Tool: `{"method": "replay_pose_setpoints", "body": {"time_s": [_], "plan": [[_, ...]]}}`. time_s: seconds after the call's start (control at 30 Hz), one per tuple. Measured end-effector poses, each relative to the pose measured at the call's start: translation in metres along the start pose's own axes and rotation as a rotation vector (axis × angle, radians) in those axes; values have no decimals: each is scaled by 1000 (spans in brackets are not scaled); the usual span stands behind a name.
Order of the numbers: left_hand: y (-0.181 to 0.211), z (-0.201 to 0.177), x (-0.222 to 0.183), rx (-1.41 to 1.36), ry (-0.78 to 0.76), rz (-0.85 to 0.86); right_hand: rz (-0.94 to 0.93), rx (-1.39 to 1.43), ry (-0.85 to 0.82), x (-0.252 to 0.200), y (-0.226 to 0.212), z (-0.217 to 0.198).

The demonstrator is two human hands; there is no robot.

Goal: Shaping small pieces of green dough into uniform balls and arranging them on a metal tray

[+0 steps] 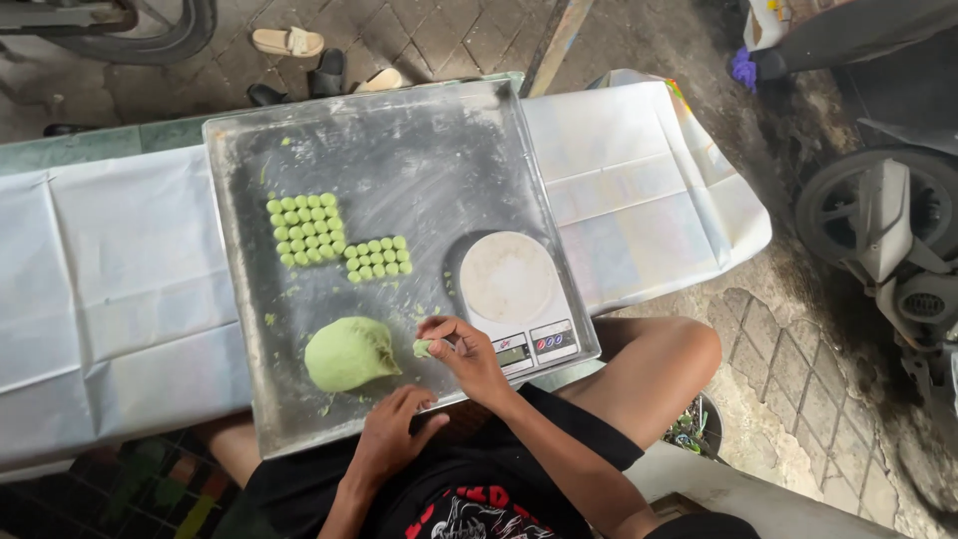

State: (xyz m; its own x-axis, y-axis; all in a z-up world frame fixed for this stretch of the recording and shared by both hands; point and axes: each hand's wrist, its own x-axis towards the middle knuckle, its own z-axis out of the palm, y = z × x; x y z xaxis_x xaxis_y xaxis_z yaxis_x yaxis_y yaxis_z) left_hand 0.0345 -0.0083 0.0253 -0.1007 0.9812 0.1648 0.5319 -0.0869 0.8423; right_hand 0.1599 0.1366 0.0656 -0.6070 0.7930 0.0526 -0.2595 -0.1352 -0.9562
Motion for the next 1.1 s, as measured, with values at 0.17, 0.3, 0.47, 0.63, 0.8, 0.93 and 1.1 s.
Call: {"method": "replay_pose_setpoints", "body": {"time_s": [0.17,0.3,0.47,0.63,0.8,0.93,1.1], "plan": [[-8,21,-5,403,2,236,69,139,-41,-3,-24,-37],[2,16,8,417,22,317,161,60,-31,16,-18,-66],[-9,27,12,500,22,304,126,-38,-179,40,-9,-84],[1,34,18,442,48,234,129,-36,-205,21,-7,-82],[5,32,16,112,64,136,171,-207,-195,5,-16,-76],[6,32,17,-123,186,19,124,-106,-70,-6,-12,-54],[-7,25,34,-396,272,2,105,-151,73,-14,-4,-21]]}}
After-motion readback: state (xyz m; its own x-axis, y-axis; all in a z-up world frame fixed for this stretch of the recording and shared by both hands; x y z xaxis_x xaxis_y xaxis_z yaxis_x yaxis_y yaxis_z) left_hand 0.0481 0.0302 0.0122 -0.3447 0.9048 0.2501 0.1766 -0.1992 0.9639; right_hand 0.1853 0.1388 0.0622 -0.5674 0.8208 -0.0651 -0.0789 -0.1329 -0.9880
